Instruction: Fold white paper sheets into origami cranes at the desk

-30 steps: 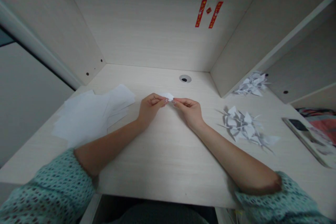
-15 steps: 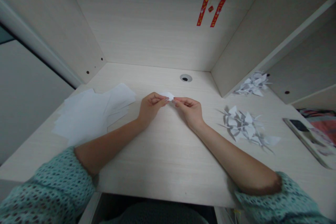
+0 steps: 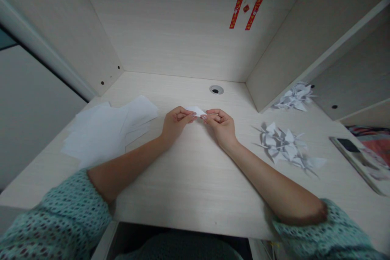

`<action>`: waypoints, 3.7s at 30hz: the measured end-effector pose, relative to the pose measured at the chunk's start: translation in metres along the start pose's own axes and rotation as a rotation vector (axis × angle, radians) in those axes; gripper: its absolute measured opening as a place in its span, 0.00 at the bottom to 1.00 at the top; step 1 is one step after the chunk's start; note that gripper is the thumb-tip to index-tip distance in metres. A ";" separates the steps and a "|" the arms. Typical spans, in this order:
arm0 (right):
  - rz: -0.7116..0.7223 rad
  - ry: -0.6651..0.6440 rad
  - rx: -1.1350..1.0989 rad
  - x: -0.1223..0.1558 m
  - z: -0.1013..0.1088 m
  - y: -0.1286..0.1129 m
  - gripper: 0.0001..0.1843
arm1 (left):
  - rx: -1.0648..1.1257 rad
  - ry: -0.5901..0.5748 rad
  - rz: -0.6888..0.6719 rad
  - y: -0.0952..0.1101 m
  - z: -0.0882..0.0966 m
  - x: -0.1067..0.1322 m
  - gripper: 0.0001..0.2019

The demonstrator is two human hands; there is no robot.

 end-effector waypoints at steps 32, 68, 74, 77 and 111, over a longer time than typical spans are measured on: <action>-0.002 -0.003 0.006 0.000 -0.001 -0.002 0.18 | 0.033 -0.070 0.001 0.002 0.000 -0.001 0.20; 0.016 -0.133 0.119 0.004 -0.005 -0.004 0.19 | -0.105 -0.128 -0.054 0.003 -0.002 0.000 0.38; -0.016 -0.116 0.100 0.004 -0.005 -0.002 0.21 | -0.134 -0.139 0.002 0.002 -0.003 -0.001 0.33; -0.030 -0.106 0.090 0.004 -0.005 -0.001 0.21 | -0.140 -0.144 0.009 0.000 -0.002 -0.002 0.30; 0.099 -0.164 0.144 0.006 -0.008 -0.002 0.19 | -0.233 -0.100 -0.076 0.000 0.002 -0.005 0.21</action>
Point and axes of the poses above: each hand's wrist, its own x-axis away from the middle knuckle, its own z-axis out of the back of the hand, y = z × x, the point moved 4 cm from there along -x, towards the middle knuckle, and after that the axes turned 3 degrees about -z, right-handed, at the moved point
